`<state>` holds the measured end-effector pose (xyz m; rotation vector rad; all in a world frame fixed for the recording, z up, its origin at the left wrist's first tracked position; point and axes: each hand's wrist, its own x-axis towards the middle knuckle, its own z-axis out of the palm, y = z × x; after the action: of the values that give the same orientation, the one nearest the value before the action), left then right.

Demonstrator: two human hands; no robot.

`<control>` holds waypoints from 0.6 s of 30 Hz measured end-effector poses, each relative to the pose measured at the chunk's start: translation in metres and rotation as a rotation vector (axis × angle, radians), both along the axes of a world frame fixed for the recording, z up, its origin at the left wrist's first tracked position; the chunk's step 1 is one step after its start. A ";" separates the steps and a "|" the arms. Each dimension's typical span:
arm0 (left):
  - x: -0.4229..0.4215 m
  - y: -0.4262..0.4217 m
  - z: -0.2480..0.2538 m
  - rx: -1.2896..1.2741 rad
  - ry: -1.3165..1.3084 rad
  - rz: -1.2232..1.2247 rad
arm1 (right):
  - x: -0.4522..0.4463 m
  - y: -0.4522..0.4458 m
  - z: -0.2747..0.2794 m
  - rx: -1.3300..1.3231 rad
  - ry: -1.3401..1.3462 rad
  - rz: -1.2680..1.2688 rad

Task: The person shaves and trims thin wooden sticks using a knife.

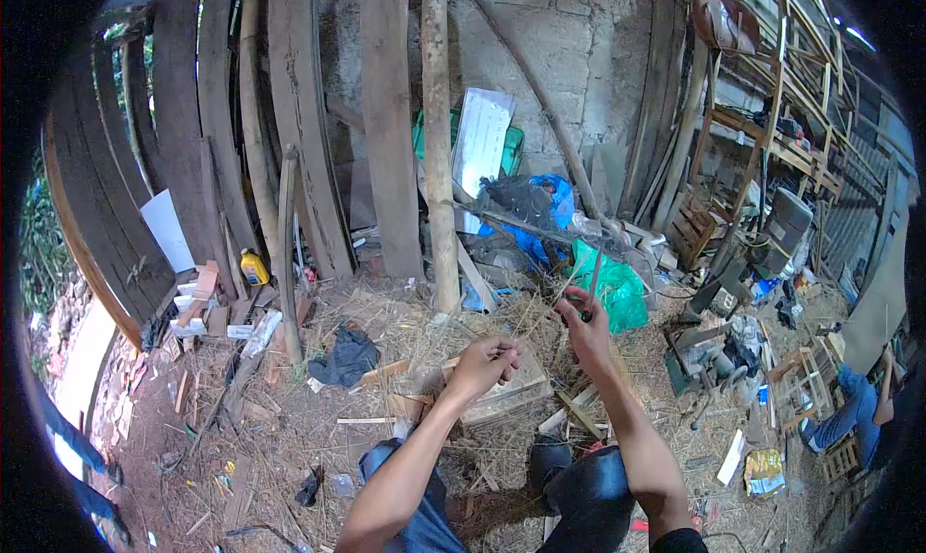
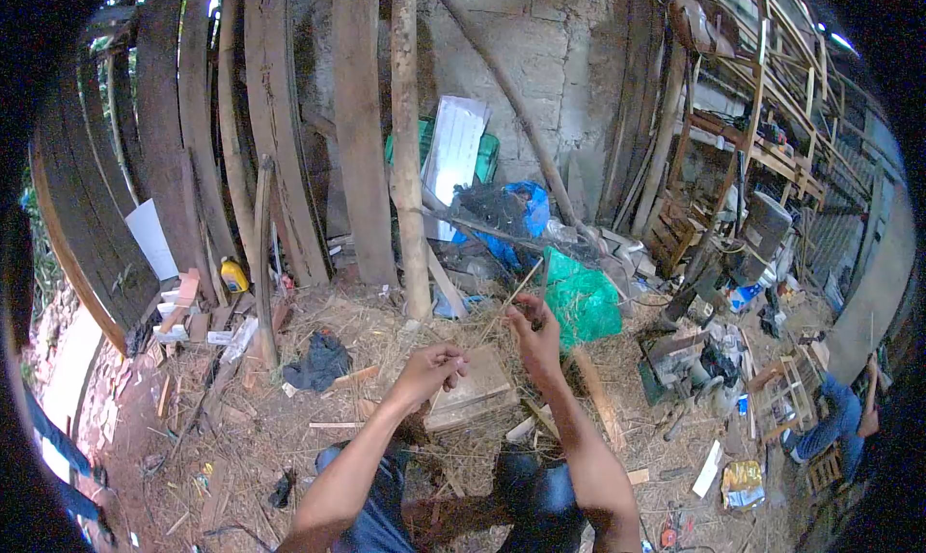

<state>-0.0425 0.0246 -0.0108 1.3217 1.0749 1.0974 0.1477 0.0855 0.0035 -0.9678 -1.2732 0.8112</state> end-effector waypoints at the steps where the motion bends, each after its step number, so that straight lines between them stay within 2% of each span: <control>1: 0.000 0.002 -0.004 0.011 0.017 -0.029 | 0.001 0.002 -0.001 0.001 -0.001 0.000; 10: 0.004 -0.002 0.001 0.018 0.003 -0.079 | 0.000 -0.001 -0.001 -0.097 0.030 0.155; 12: 0.005 -0.002 0.004 0.030 -0.028 -0.069 | -0.003 0.005 -0.012 -0.063 -0.095 0.182; 13: 0.005 -0.002 0.004 -0.011 -0.139 -0.067 | -0.005 0.008 -0.018 -0.063 -0.095 0.182; 14: 0.006 -0.001 0.003 -0.052 -0.249 -0.065 | -0.008 0.012 -0.024 0.052 -0.106 0.199; 16: 0.007 -0.001 0.005 -0.024 -0.243 -0.015 | -0.011 0.008 -0.017 0.224 -0.143 0.209; 17: 0.007 -0.002 0.006 0.003 -0.236 0.036 | -0.008 0.004 -0.014 0.222 -0.141 0.210; 18: 0.006 -0.002 0.007 0.000 -0.236 0.039 | -0.005 0.000 -0.011 0.142 -0.295 0.146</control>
<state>-0.0365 0.0225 -0.0042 1.1430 0.9285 1.2479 0.1427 0.0852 -0.0072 -0.9099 -1.6495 0.6946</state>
